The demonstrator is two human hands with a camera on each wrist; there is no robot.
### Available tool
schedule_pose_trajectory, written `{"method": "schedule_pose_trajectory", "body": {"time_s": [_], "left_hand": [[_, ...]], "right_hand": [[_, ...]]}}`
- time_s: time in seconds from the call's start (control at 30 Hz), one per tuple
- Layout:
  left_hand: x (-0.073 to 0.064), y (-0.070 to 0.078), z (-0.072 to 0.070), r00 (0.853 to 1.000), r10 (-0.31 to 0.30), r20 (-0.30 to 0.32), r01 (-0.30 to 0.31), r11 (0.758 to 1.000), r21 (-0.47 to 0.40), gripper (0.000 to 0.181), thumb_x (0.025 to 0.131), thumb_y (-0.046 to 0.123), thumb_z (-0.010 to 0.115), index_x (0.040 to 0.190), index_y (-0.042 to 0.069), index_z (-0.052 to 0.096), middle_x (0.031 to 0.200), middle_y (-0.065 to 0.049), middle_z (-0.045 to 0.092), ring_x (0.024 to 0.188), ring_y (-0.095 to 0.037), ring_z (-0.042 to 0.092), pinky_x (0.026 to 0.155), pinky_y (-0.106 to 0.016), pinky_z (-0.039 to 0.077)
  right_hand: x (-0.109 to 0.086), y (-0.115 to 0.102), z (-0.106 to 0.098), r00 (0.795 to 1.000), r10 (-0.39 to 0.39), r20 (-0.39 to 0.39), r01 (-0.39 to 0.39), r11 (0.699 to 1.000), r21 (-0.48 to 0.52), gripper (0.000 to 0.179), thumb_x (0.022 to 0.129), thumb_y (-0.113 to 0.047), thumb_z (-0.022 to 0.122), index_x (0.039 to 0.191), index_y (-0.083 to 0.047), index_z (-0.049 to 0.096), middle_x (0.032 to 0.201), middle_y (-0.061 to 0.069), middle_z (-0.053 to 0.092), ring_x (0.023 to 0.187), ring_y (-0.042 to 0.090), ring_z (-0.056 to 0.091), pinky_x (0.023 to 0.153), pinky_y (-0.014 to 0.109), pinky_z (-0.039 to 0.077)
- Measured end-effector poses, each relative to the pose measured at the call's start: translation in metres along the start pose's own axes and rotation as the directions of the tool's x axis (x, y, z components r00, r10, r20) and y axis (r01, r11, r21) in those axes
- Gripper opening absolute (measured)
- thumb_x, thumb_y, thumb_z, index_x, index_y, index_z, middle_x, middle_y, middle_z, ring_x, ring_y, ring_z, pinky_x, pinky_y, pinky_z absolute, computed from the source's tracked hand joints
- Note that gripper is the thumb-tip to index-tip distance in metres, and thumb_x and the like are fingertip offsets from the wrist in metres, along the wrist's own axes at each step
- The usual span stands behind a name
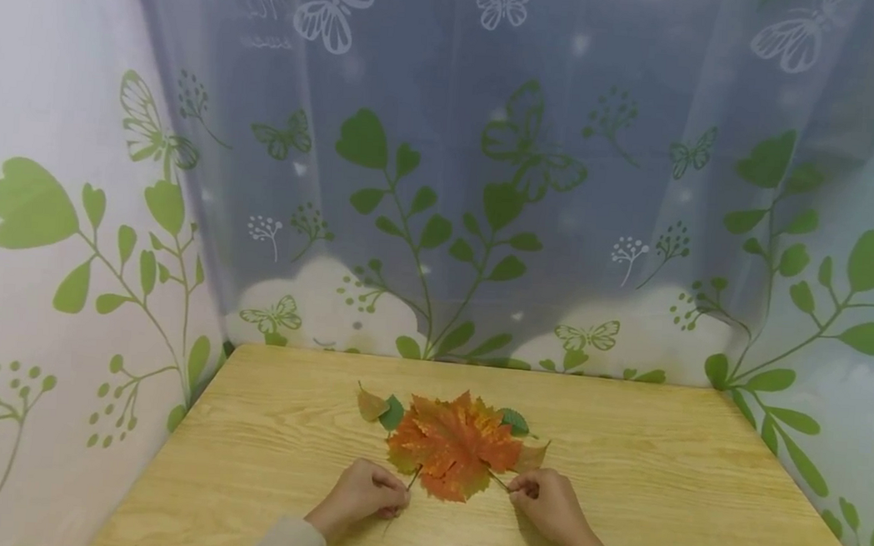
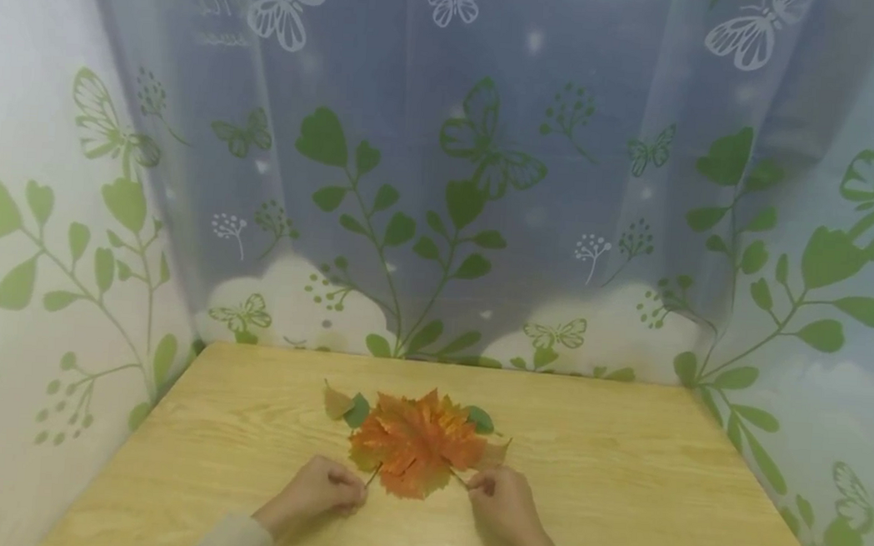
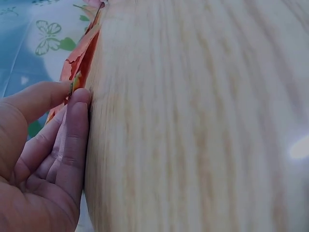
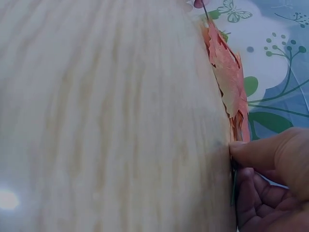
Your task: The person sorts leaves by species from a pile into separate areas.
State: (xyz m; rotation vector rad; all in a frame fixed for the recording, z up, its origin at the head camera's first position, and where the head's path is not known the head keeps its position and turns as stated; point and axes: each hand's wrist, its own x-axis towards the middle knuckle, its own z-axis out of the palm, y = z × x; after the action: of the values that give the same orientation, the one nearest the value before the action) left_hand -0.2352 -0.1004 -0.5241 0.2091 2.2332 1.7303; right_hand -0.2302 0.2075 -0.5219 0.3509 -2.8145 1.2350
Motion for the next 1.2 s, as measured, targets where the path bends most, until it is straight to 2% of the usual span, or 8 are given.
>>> {"method": "schedule_pose_trajectory", "body": {"time_s": [0.13,0.43,0.7,0.8,0.93,1.03,1.2], "left_hand": [[-0.001,0.001,0.000,1.000,0.000,0.014,0.000,1.000,-0.022,0.015,0.080,0.003,0.075,0.090,-0.007,0.072,0.078,-0.011,0.072,0.065,-0.013,0.067,0.060,-0.029,0.058],[0.001,0.001,0.001,1.000,0.019,-0.008,-0.019,0.999,-0.031,0.014,0.080,0.002,0.075,0.090,-0.008,0.072,0.075,-0.012,0.071,0.065,-0.013,0.067,0.060,-0.028,0.058],[-0.001,0.001,0.002,1.000,-0.002,-0.011,0.002,1.000,-0.016,0.013,0.080,0.003,0.075,0.088,-0.007,0.072,0.073,-0.010,0.071,0.062,-0.011,0.065,0.058,-0.026,0.057],[-0.002,0.003,0.003,1.000,-0.006,-0.010,0.006,1.000,-0.025,0.013,0.080,0.003,0.075,0.088,-0.007,0.072,0.073,-0.011,0.071,0.062,-0.011,0.066,0.058,-0.026,0.057],[-0.003,0.003,0.004,1.000,-0.004,-0.006,0.003,1.000,-0.031,0.012,0.081,0.002,0.074,0.087,-0.008,0.072,0.073,-0.011,0.071,0.062,-0.011,0.065,0.058,-0.026,0.057],[-0.003,0.002,0.004,1.000,0.003,-0.004,-0.003,0.999,-0.037,0.012,0.081,0.002,0.074,0.087,-0.009,0.071,0.073,-0.011,0.071,0.062,-0.011,0.065,0.059,-0.027,0.057],[-0.001,0.001,0.003,1.000,0.013,-0.005,-0.013,0.999,-0.044,0.012,0.081,0.002,0.074,0.087,-0.009,0.072,0.072,-0.011,0.071,0.062,-0.011,0.065,0.059,-0.026,0.057]], "right_hand": [[0.001,-0.001,0.001,1.000,0.007,0.001,-0.007,1.000,0.001,0.005,0.082,-0.006,0.073,0.080,-0.003,0.070,0.072,-0.004,0.064,0.063,0.005,0.052,0.056,0.019,0.046],[0.003,-0.003,-0.002,0.999,-0.032,-0.024,0.031,0.999,-0.020,0.003,0.081,-0.004,0.072,0.078,-0.004,0.071,0.073,-0.003,0.066,0.064,0.004,0.053,0.058,0.019,0.046],[-0.001,-0.002,0.000,1.000,-0.020,-0.021,0.020,1.000,-0.011,0.004,0.081,-0.004,0.073,0.079,-0.004,0.070,0.072,-0.003,0.064,0.063,0.003,0.052,0.057,0.019,0.045],[-0.003,-0.004,0.002,0.999,-0.010,-0.052,0.009,1.000,-0.004,0.004,0.080,-0.002,0.074,0.078,-0.004,0.070,0.072,-0.003,0.064,0.063,0.004,0.051,0.056,0.020,0.045],[-0.005,-0.011,0.000,0.994,0.044,-0.101,-0.043,0.999,0.009,0.006,0.080,0.000,0.072,0.081,-0.006,0.071,0.073,-0.003,0.064,0.066,0.006,0.054,0.059,0.020,0.047],[-0.004,-0.020,-0.010,0.989,0.060,-0.139,-0.060,0.998,0.001,0.008,0.081,0.002,0.071,0.084,-0.006,0.072,0.075,-0.003,0.065,0.068,0.008,0.057,0.061,0.020,0.049],[-0.001,-0.028,-0.035,0.974,0.041,-0.224,-0.051,0.998,-0.038,0.008,0.081,0.002,0.072,0.088,-0.002,0.073,0.077,0.001,0.068,0.070,0.012,0.062,0.063,0.023,0.052]]}}
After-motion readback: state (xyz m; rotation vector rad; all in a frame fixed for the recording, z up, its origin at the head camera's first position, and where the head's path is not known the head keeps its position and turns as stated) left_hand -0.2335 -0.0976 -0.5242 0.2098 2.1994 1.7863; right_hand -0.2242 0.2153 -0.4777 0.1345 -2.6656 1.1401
